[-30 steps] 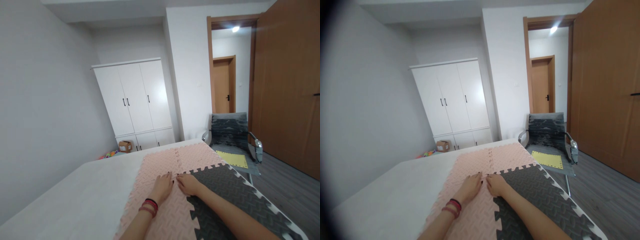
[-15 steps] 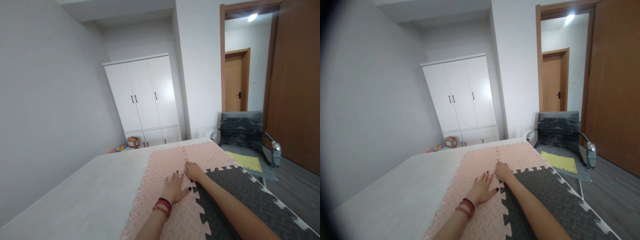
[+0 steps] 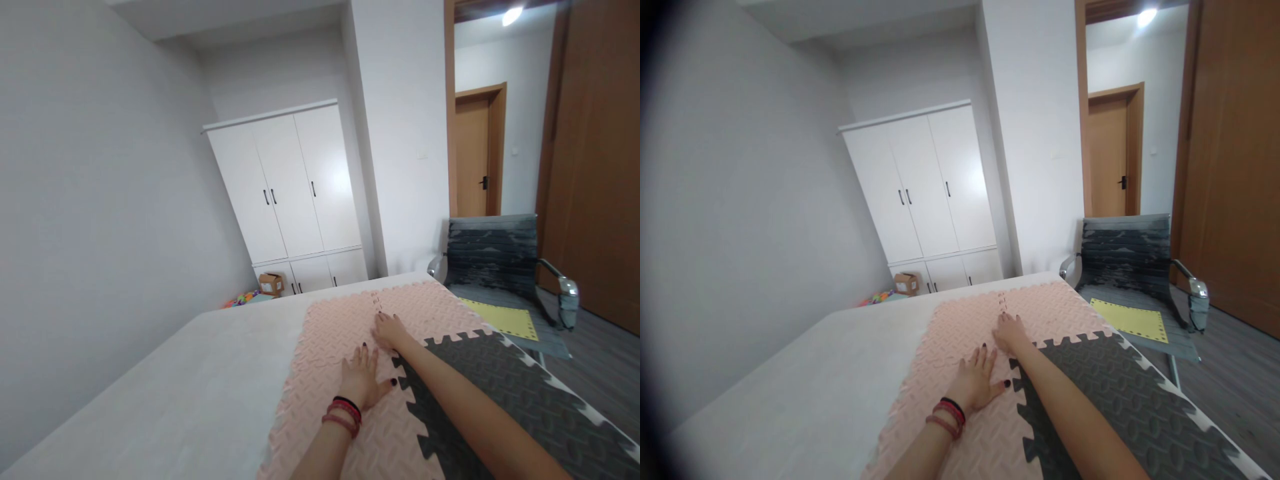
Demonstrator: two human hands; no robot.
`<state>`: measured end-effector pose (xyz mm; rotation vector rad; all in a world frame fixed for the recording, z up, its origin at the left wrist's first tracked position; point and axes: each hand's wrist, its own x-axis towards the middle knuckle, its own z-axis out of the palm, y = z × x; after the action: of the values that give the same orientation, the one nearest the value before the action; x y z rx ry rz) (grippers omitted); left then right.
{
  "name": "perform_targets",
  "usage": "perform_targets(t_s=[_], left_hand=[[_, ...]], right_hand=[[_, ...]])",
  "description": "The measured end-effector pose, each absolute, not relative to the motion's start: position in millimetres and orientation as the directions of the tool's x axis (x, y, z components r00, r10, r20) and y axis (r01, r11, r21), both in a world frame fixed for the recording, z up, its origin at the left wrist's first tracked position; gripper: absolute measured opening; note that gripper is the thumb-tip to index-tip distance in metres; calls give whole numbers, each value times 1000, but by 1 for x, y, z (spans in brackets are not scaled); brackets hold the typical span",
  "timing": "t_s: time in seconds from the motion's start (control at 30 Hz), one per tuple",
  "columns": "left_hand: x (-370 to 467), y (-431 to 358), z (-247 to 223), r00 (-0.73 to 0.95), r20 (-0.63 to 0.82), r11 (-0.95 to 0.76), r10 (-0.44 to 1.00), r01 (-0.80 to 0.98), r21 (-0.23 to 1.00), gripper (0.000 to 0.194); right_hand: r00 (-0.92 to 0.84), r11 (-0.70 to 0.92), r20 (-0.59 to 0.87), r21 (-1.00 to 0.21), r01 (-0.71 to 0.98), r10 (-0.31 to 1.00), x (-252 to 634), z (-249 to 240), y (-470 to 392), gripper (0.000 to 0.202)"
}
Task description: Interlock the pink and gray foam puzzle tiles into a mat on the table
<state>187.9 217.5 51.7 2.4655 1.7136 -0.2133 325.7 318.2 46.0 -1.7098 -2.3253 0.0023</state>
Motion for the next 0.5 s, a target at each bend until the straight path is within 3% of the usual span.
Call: perform_targets(t_s=[0.17,0.5], left_hand=[[187,220,48,349,-181,-347,920,937,43,96],[184,219,48,365,-140,-359,920,931,63,93]], right_hand=[[-198,224,153,-182,957,968,316,31,326,64],[-195,226,168,-188,956,966,312,33,366,63]])
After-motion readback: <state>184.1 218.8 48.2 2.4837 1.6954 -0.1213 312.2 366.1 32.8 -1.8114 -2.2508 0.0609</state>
